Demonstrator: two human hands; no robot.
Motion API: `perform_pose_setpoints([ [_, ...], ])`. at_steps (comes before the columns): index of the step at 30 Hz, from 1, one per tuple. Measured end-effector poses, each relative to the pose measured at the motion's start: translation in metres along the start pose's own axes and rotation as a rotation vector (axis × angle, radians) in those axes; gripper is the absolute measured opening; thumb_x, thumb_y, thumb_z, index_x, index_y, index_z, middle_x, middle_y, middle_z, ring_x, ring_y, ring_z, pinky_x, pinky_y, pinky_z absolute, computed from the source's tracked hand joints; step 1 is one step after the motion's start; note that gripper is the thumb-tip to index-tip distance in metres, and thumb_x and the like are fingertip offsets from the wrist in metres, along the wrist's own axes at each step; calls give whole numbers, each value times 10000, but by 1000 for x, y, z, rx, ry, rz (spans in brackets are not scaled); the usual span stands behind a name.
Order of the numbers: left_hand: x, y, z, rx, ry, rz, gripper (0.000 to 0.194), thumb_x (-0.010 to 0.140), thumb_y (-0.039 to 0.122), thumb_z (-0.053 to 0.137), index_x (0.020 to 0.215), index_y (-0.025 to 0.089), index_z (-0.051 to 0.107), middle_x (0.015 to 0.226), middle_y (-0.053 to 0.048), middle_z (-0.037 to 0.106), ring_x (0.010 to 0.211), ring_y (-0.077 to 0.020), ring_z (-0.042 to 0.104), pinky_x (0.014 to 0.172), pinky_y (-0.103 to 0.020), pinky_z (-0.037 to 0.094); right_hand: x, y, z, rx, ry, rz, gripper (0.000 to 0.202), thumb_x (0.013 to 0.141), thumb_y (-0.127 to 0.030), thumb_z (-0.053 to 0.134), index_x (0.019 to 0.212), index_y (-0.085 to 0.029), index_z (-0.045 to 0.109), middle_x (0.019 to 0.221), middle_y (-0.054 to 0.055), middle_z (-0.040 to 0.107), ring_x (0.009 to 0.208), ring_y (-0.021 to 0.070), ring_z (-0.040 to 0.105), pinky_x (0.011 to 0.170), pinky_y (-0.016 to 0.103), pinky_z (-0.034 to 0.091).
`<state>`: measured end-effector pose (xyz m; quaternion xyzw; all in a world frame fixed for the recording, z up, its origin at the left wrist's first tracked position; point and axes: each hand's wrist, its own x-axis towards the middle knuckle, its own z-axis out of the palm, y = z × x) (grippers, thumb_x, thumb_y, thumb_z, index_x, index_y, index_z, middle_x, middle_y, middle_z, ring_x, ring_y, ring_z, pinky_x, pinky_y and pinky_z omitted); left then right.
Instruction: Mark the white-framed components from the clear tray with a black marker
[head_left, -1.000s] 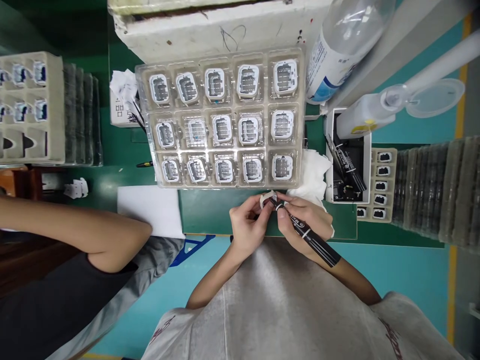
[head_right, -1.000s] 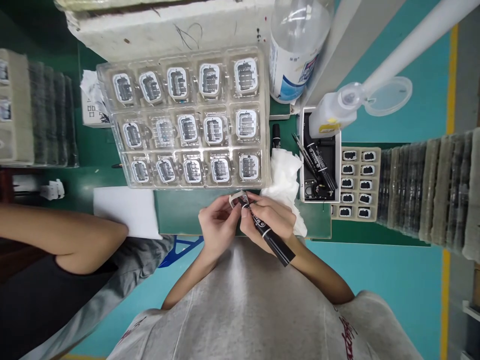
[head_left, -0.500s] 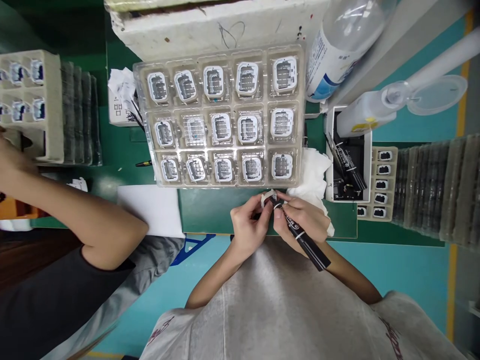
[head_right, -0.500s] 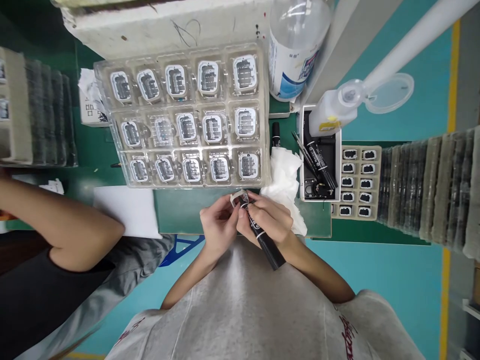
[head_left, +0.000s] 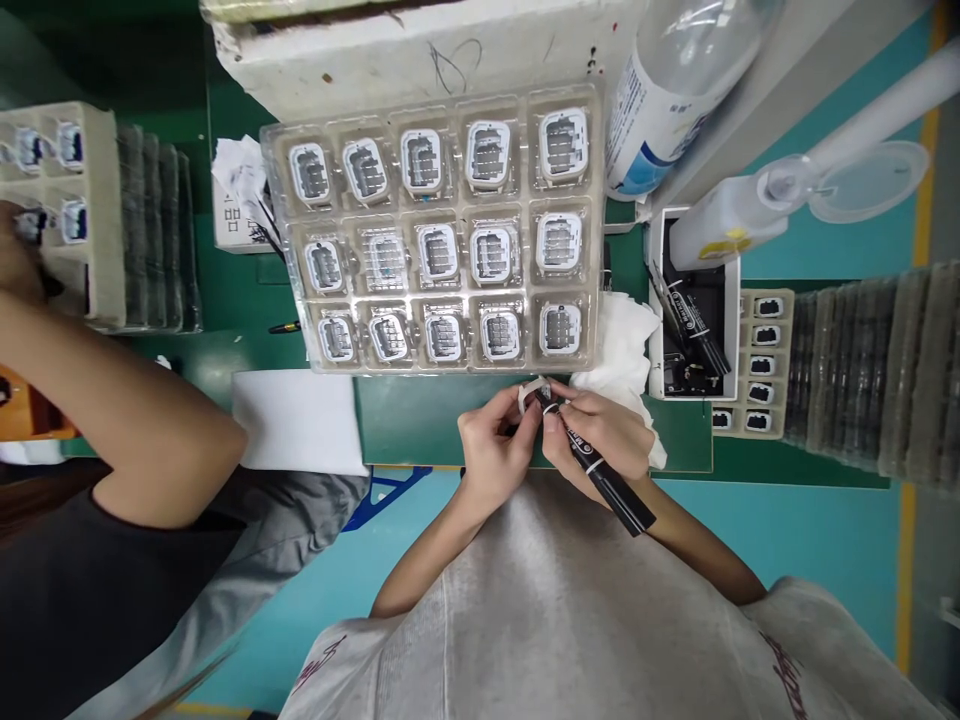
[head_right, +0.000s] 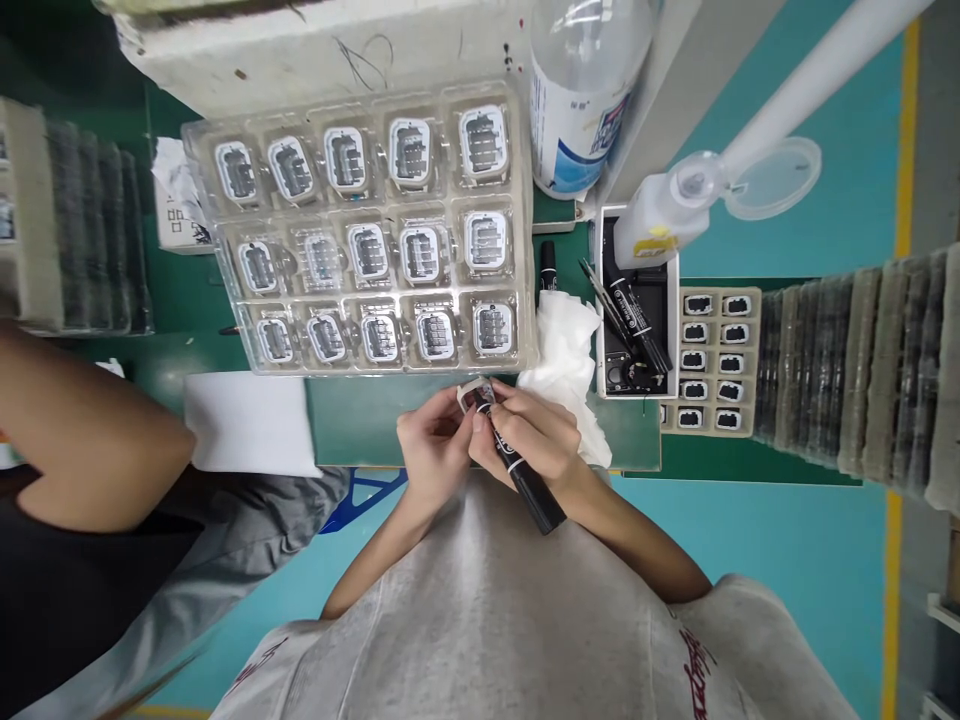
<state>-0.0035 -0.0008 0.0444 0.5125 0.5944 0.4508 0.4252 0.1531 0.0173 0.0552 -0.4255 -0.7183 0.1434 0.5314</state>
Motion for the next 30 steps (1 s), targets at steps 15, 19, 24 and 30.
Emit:
perform_pose_setpoints([
  [15, 3, 4, 0, -20, 9, -91, 268, 975, 422, 877, 936, 158, 863, 631, 27, 655, 547, -99, 475, 536, -214, 429, 2, -5, -6, -8, -60, 89, 194, 1060, -55, 792, 1118, -231, 735, 1034, 49, 870, 1011, 250, 906, 953, 315, 804],
  [19, 4, 5, 0, -60, 11, -111, 273, 973, 433, 874, 973, 160, 884, 661, 6, 701, 575, -116, 531, 559, -219, 474, 2, -5, -3, -7, -34, 97, 187, 1054, -47, 797, 1099, -219, 740, 1027, 49, 864, 991, 248, 906, 948, 293, 799],
  [24, 4, 7, 0, -91, 17, -140, 250, 978, 404, 869, 1018, 160, 901, 694, -11, 741, 610, -131, 579, 575, -222, 497, 1, -1, 2, 15, 22, 21, 197, 1064, -59, 782, 1112, -241, 724, 916, 9, 822, 951, 255, 905, 873, 323, 822],
  [30, 1, 2, 1, -72, 22, -125, 234, 961, 387, 890, 1033, 165, 903, 676, 4, 723, 602, -129, 572, 584, -228, 494, 0, -2, 0, 6, -2, 32, 199, 1081, -80, 776, 1153, -260, 731, 966, 20, 844, 980, 259, 904, 879, 359, 834],
])
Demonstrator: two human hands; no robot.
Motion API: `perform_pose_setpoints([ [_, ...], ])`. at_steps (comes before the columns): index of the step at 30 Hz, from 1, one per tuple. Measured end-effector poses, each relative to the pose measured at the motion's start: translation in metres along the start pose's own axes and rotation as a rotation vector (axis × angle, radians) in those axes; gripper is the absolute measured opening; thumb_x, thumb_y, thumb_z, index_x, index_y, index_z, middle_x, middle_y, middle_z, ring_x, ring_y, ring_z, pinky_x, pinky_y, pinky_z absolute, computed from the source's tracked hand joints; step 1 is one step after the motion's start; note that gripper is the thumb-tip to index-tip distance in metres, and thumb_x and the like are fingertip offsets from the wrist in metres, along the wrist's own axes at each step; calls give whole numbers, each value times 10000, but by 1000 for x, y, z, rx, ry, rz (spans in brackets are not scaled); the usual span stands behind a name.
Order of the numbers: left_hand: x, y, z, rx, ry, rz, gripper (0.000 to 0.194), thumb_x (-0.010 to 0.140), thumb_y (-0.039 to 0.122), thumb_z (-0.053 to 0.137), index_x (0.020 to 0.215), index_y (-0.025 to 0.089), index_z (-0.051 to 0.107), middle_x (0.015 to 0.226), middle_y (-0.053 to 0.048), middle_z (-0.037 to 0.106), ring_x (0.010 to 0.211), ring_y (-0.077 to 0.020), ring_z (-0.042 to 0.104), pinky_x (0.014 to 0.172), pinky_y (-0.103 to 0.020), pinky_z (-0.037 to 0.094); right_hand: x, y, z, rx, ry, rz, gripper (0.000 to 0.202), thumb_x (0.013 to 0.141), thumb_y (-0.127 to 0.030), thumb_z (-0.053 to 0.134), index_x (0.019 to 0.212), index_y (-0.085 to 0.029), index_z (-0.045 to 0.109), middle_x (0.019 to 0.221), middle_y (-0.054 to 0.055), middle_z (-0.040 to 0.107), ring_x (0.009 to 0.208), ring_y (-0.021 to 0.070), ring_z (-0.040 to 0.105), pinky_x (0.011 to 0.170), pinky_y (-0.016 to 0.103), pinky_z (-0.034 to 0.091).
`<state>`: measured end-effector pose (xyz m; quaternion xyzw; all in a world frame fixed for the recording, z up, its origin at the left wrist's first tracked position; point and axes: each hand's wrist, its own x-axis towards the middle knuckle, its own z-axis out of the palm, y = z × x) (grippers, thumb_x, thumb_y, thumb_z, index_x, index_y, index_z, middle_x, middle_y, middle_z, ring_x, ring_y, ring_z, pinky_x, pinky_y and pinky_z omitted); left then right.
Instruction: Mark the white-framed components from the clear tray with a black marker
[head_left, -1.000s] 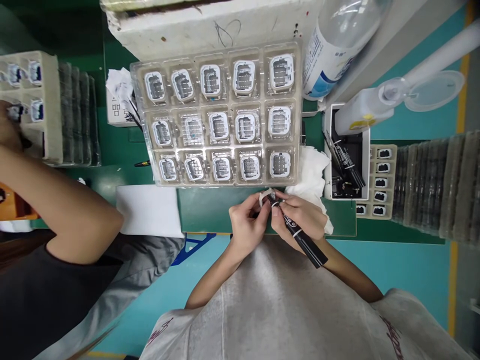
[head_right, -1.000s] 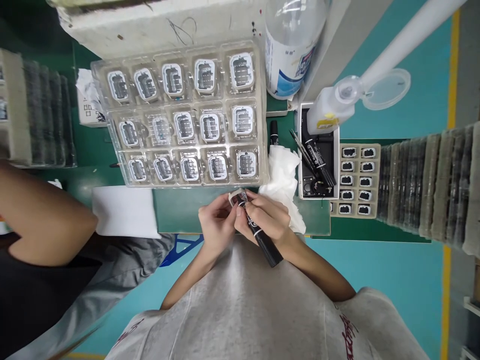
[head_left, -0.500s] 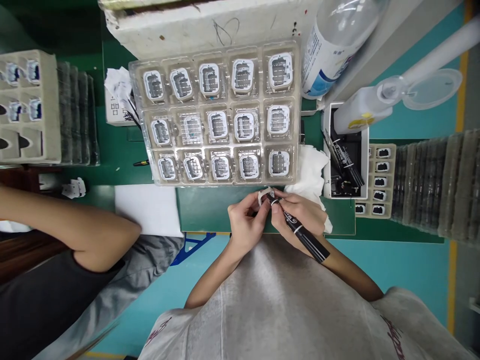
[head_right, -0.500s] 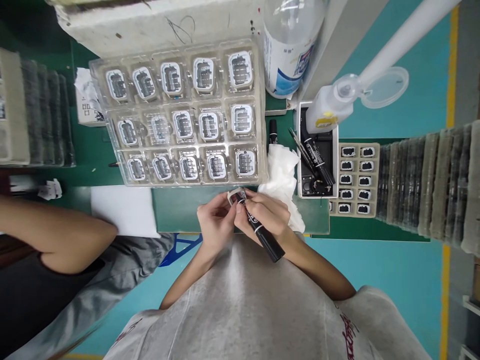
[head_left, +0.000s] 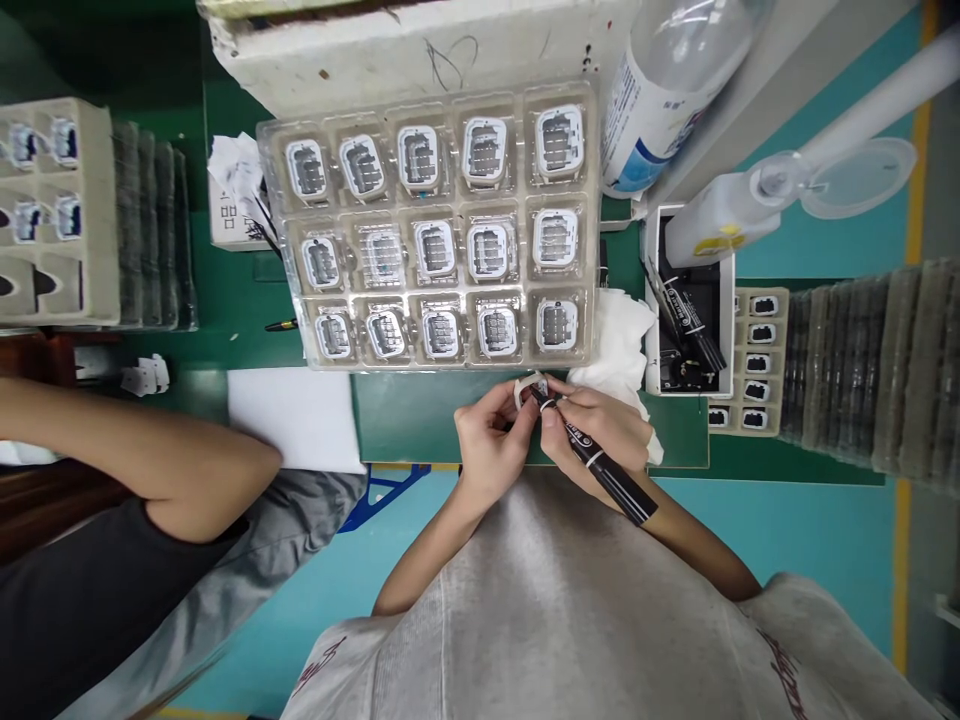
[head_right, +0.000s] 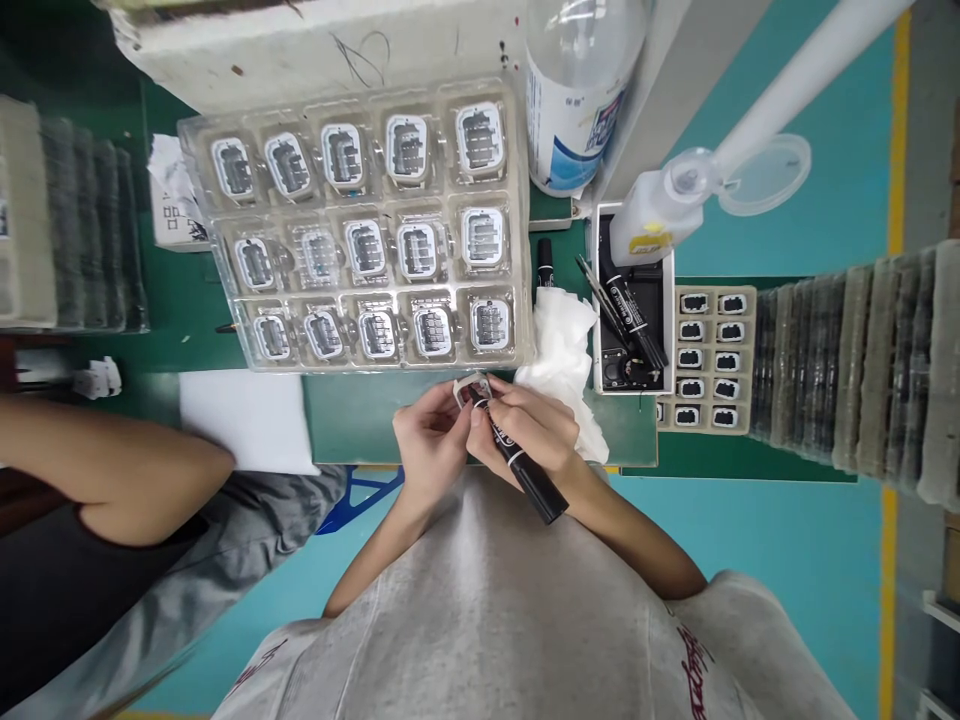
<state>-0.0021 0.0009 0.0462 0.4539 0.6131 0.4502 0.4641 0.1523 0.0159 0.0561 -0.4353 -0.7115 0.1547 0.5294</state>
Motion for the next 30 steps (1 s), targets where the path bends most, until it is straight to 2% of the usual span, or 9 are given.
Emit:
perform_pose_setpoints([
  [6, 0, 1, 0, 5, 6, -3, 245, 949, 405, 900, 1015, 169, 899, 649, 14, 691, 592, -130, 566, 573, -230, 488, 0, -1, -2, -3, -19, 15, 230, 1052, -57, 796, 1161, -252, 742, 1015, 37, 866, 1012, 264, 907, 916, 358, 827],
  [9, 0, 2, 0, 6, 13, -16, 268, 946, 434, 905, 1005, 173, 900, 650, 10, 700, 586, -133, 570, 560, -231, 487, 0, -1, -1, 0, -4, 22, 233, 1050, -67, 794, 1162, -266, 745, 998, 16, 865, 999, 265, 909, 911, 360, 828],
  [18, 1, 1, 1, -17, 18, 5, 261, 949, 421, 916, 1019, 170, 903, 700, -4, 770, 579, -119, 581, 569, -221, 508, -1, -4, -3, 6, -9, 88, 203, 1051, -60, 804, 1111, -241, 735, 1048, 44, 876, 1041, 265, 908, 935, 321, 807],
  [23, 0, 0, 0, 18, 23, 22, 289, 949, 454, 919, 1005, 170, 902, 676, 3, 758, 554, -115, 569, 542, -218, 488, -1, -5, -5, -16, -43, 122, 187, 1056, -73, 801, 1106, -246, 755, 1067, 33, 883, 1047, 261, 907, 929, 327, 809],
  [30, 1, -3, 0, 39, 16, 96, 275, 986, 444, 881, 1044, 177, 909, 748, -28, 838, 596, -146, 694, 597, -235, 576, 1, -7, -7, -14, -76, 134, 179, 1065, -74, 798, 1087, -250, 768, 1068, 45, 887, 1029, 267, 908, 928, 337, 812],
])
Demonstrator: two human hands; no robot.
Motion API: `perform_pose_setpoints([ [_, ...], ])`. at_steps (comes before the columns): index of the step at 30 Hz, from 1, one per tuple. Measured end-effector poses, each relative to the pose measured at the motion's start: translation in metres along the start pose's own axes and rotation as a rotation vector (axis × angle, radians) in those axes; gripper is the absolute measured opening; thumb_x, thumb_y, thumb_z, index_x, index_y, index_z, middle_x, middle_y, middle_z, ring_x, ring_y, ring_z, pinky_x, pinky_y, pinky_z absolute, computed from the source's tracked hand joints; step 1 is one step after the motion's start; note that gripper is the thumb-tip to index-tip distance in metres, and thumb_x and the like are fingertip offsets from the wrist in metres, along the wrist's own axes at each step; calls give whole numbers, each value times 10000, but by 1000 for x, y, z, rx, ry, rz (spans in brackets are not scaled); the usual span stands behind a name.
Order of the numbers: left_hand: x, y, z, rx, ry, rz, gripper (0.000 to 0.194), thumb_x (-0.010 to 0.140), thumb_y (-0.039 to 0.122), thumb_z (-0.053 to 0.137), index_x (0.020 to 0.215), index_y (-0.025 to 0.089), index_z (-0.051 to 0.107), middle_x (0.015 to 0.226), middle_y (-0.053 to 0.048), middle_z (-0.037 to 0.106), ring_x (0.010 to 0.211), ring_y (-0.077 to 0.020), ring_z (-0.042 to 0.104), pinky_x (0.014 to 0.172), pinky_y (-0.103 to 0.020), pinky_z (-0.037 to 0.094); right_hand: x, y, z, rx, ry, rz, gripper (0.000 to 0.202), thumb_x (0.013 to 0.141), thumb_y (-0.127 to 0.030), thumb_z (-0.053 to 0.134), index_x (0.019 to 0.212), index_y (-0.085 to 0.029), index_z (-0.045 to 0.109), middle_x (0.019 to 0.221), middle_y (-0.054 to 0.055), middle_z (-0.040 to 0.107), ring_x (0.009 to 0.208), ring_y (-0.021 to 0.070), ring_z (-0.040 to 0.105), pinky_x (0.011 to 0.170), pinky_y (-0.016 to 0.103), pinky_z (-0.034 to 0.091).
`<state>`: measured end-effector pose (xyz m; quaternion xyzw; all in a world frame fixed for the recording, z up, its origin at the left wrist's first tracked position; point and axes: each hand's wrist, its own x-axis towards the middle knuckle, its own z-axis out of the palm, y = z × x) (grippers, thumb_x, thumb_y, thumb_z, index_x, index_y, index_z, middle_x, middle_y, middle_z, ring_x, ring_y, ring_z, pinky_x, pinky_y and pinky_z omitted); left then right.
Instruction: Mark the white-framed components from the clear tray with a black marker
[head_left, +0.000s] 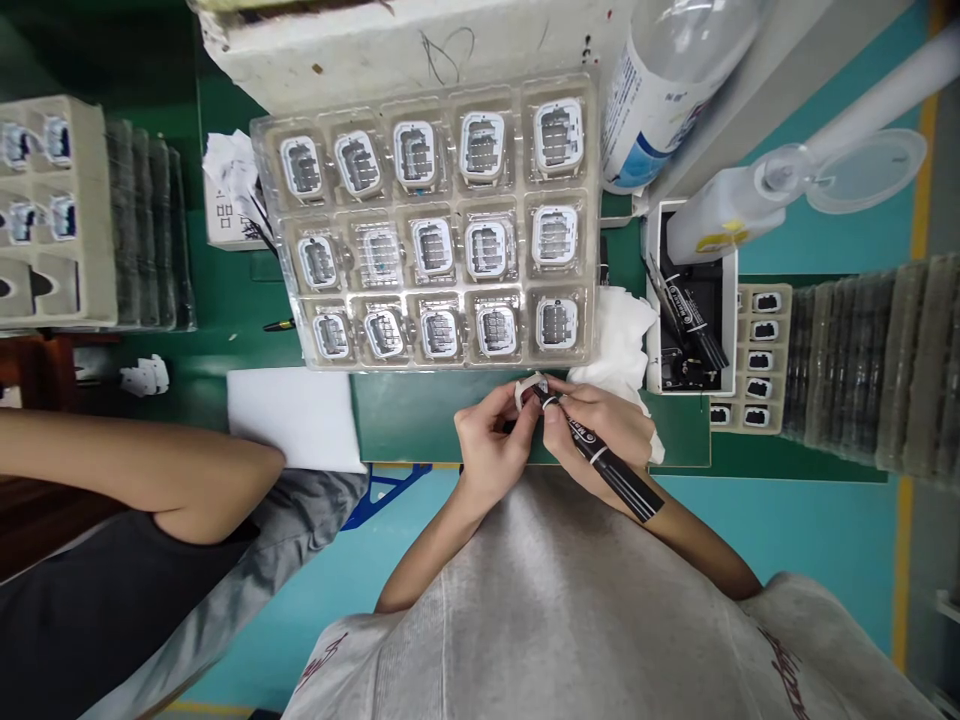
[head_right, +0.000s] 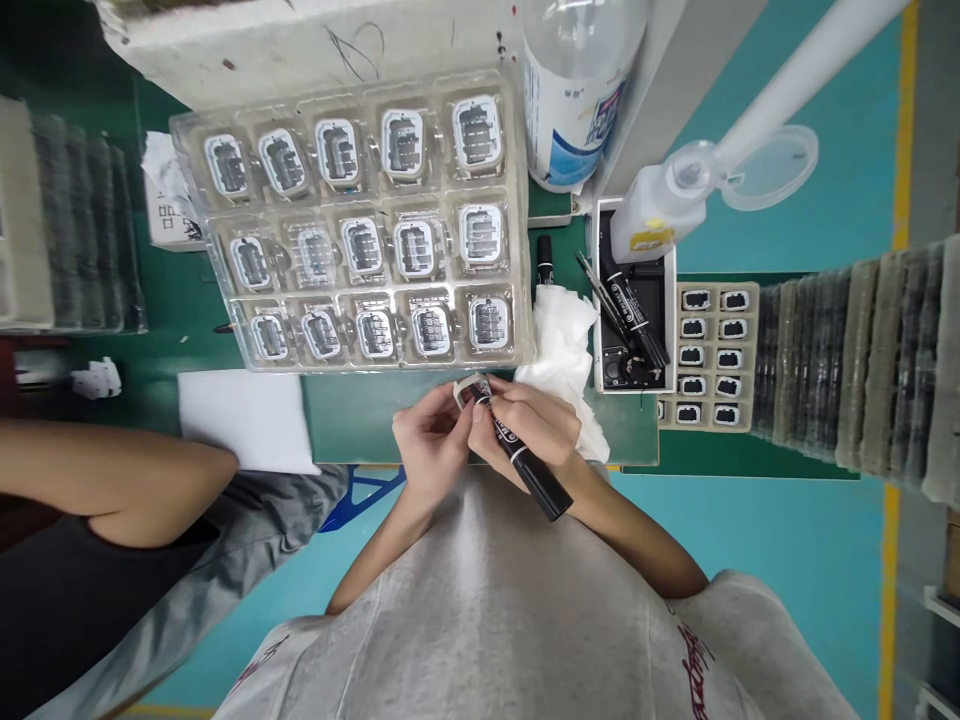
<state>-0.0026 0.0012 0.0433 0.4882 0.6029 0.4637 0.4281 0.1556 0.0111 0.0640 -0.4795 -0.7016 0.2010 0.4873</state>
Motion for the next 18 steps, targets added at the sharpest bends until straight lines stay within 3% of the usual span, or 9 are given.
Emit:
perform_pose_setpoints([
  [6, 1, 1, -1, 26, -9, 51, 267, 1036, 410, 822, 1042, 159, 910, 722, -22, 820, 564, -124, 663, 569, -216, 550, -1, 2, 4, 54, 61, 2, 194, 1070, -76, 800, 1105, -259, 748, 1048, 22, 881, 1034, 263, 908, 911, 342, 808],
  [13, 2, 5, 1, -118, -20, -93, 315, 998, 467, 886, 1094, 167, 907, 896, -77, 906, 760, -206, 847, 715, -275, 688, -1, 2, 1, 108, 69, 19, 206, 1061, -70, 788, 1126, -263, 754, 1069, 13, 894, 1078, 267, 906, 916, 358, 804],
  [18, 8, 11, 1, -260, -56, -184, 465, 927, 602, 949, 1059, 161, 888, 915, -101, 906, 800, -249, 884, 755, -329, 739, -1, 1, 1, 144, 62, 35, 224, 1043, -38, 797, 1123, -243, 757, 1096, 35, 894, 1101, 272, 902, 936, 362, 797],
])
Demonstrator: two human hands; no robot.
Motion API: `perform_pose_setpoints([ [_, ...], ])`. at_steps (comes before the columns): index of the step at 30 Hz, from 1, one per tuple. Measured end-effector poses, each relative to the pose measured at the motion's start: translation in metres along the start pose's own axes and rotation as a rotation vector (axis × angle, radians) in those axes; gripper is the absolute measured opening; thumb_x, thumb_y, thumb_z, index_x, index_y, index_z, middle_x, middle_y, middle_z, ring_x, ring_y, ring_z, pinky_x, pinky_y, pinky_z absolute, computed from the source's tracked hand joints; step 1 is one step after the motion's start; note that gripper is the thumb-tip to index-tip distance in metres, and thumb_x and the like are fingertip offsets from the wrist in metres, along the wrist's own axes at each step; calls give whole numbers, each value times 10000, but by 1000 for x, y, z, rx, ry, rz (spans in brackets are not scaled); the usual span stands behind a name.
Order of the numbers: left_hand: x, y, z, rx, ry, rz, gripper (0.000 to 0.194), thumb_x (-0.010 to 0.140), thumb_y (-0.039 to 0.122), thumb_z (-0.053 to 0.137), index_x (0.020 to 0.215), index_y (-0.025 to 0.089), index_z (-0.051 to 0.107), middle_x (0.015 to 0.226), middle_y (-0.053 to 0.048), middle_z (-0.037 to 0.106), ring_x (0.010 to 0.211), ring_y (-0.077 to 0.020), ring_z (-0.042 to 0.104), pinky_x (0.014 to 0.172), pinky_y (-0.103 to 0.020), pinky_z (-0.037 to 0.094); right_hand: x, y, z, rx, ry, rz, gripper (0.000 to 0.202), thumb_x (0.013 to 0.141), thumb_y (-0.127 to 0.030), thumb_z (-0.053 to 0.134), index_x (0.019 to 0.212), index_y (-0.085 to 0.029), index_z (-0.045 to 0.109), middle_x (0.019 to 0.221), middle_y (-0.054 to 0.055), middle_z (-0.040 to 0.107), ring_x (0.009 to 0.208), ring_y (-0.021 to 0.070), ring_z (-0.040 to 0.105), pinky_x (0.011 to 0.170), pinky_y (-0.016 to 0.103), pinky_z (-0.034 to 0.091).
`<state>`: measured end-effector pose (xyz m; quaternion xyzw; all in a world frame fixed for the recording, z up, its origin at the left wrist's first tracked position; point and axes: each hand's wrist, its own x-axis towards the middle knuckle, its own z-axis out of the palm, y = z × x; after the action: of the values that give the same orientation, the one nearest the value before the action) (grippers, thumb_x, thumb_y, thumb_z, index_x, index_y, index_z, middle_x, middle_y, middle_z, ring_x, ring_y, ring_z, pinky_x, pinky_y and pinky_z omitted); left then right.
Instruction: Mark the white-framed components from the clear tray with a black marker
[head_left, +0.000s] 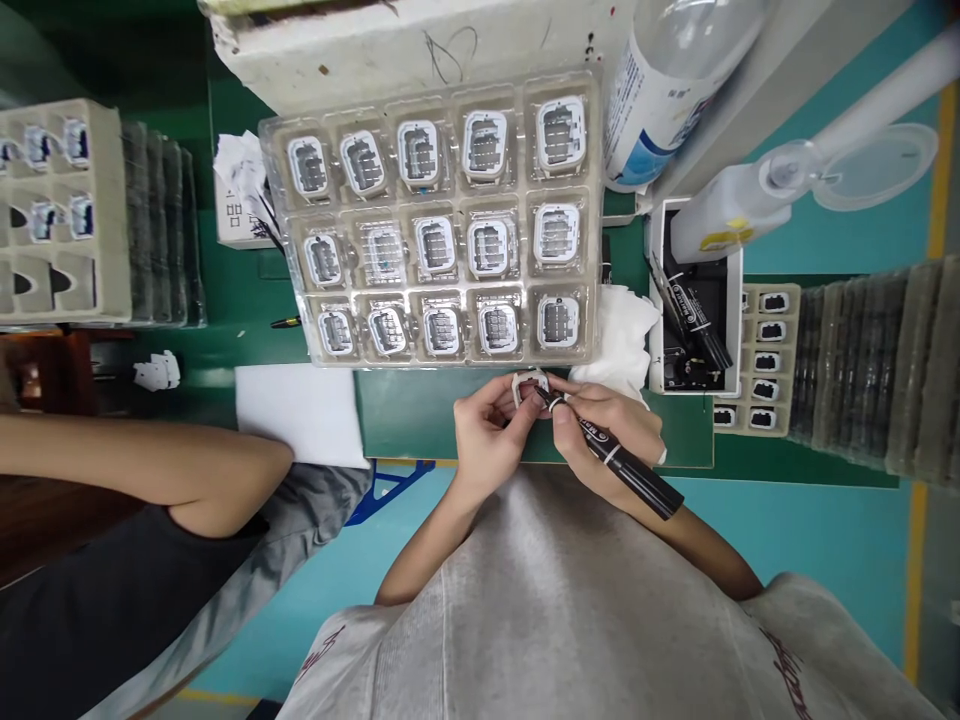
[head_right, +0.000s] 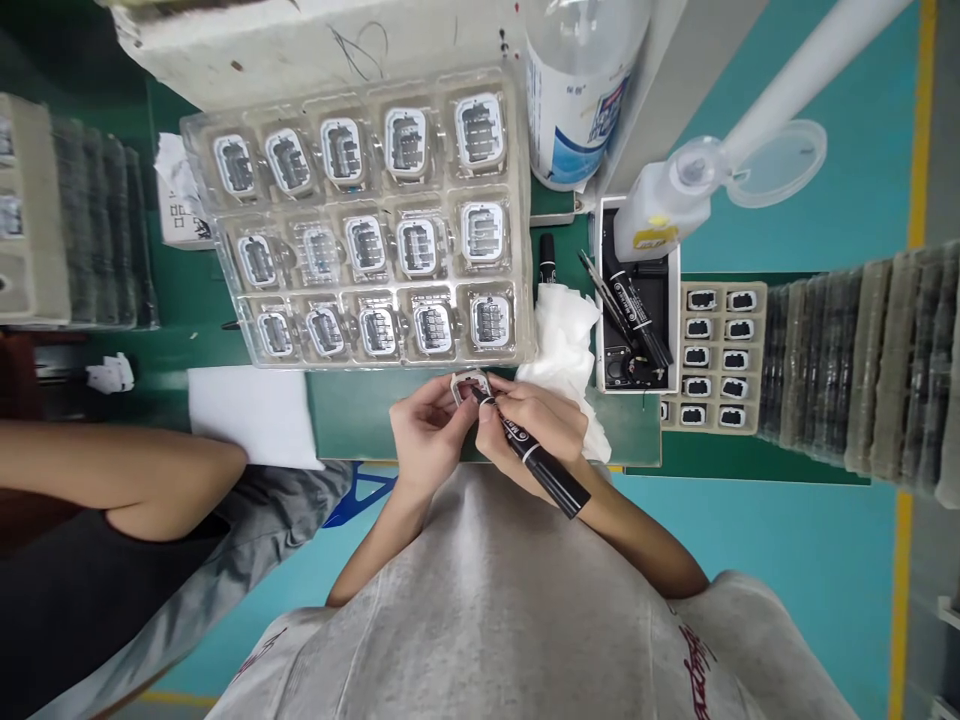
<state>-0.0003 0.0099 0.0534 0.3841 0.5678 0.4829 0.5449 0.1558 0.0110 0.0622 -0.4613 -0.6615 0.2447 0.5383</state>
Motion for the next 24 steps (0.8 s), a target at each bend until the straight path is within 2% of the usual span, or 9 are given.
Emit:
perform_pose_setpoints([
  [3, 2, 5, -1, -61, -15, -61, 511, 870, 636, 992, 1027, 164, 876, 894, -91, 900, 783, -247, 878, 747, -337, 749, 0, 1, 1, 35, 8, -7, 225, 1041, -32, 787, 1113, -242, 751, 1049, 29, 886, 1097, 274, 903, 910, 349, 795],
  [8, 4, 10, -8, -123, -69, -175, 462, 809, 527, 1068, 1032, 174, 870, 875, -77, 898, 725, -239, 866, 724, -338, 752, -1, 3, 2, 81, 37, -47, 229, 1023, -36, 788, 1130, -236, 758, 1057, 31, 879, 1071, 286, 907, 906, 363, 807],
  [11, 5, 10, -12, -164, -108, -212, 450, 815, 516, 1071, 1035, 177, 871, 884, -74, 896, 707, -230, 854, 724, -346, 754, -1, 4, 2, 116, 46, -80, 254, 1018, -29, 779, 1161, -238, 759, 1031, 27, 870, 1049, 298, 909, 861, 373, 816],
  [17, 10, 8, -17, -265, -163, -208, 436, 791, 523, 1090, 943, 179, 870, 830, -51, 872, 686, -192, 819, 676, -292, 710, 1, 5, 0, 168, 25, -180, 252, 1044, -45, 767, 1209, -234, 756, 982, 30, 838, 1033, 313, 904, 879, 456, 839],
  [21, 11, 4, -17, -288, -177, -204, 407, 802, 494, 1088, 948, 177, 879, 852, -60, 882, 737, -209, 846, 745, -307, 715, 0, 8, -3, 199, 63, -217, 212, 1069, -69, 749, 1219, -218, 756, 934, 25, 814, 857, 286, 884, 895, 517, 843],
  [24, 5, 4, -18, -295, -131, -174, 387, 806, 472, 1087, 919, 178, 863, 848, -65, 882, 723, -206, 846, 704, -279, 676, -2, 12, -6, 198, 110, -270, 204, 1066, -74, 757, 1228, -198, 761, 924, 16, 781, 736, 252, 836, 863, 545, 847],
])
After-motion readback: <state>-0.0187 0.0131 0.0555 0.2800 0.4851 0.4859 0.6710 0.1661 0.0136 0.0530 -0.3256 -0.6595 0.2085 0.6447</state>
